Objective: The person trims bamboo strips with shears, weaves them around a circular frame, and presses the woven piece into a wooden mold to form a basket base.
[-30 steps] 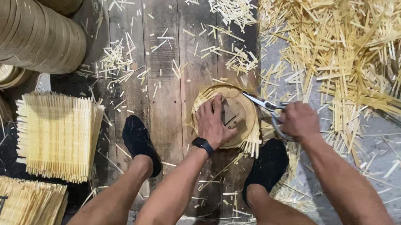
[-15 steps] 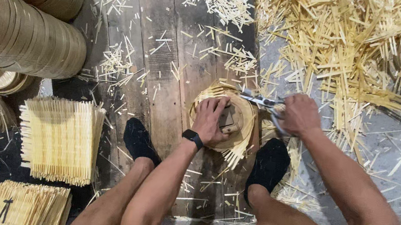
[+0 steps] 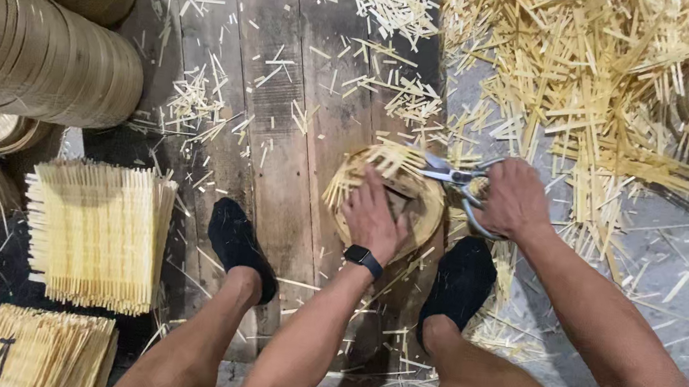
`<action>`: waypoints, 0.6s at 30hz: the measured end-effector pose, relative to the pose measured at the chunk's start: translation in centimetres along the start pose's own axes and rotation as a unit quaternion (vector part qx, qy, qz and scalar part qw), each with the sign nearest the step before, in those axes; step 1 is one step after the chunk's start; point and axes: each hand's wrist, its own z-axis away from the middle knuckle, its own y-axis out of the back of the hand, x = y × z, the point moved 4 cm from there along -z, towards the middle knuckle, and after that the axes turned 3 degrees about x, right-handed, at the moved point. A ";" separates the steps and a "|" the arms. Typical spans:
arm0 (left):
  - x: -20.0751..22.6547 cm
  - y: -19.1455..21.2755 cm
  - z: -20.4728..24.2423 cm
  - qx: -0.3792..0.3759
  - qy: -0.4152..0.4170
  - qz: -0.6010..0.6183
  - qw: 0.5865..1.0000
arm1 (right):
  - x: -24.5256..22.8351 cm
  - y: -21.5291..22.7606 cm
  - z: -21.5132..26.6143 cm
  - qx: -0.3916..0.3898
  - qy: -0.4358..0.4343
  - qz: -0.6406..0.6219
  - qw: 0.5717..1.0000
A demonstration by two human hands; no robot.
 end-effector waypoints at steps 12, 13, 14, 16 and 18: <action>-1.1 1.1 -0.3 -0.002 -0.143 -0.026 0.989 | -0.2 -2.8 -0.7 -0.032 0.001 0.003 0.999; -0.8 1.5 -0.4 -0.006 -0.153 0.002 0.988 | -1.2 -2.0 -1.4 0.010 0.015 0.030 0.999; -0.5 2.1 -0.3 -0.010 -0.163 0.029 0.986 | -1.7 -1.4 -1.8 0.052 0.028 0.057 0.997; -0.3 3.2 0.1 -0.030 -0.176 0.049 0.983 | -0.8 -2.6 -1.7 -0.054 0.010 -0.002 0.998; -0.3 4.3 -0.3 -0.054 -0.187 0.037 0.980 | 0.6 -3.0 -1.5 -0.062 0.014 -0.034 0.997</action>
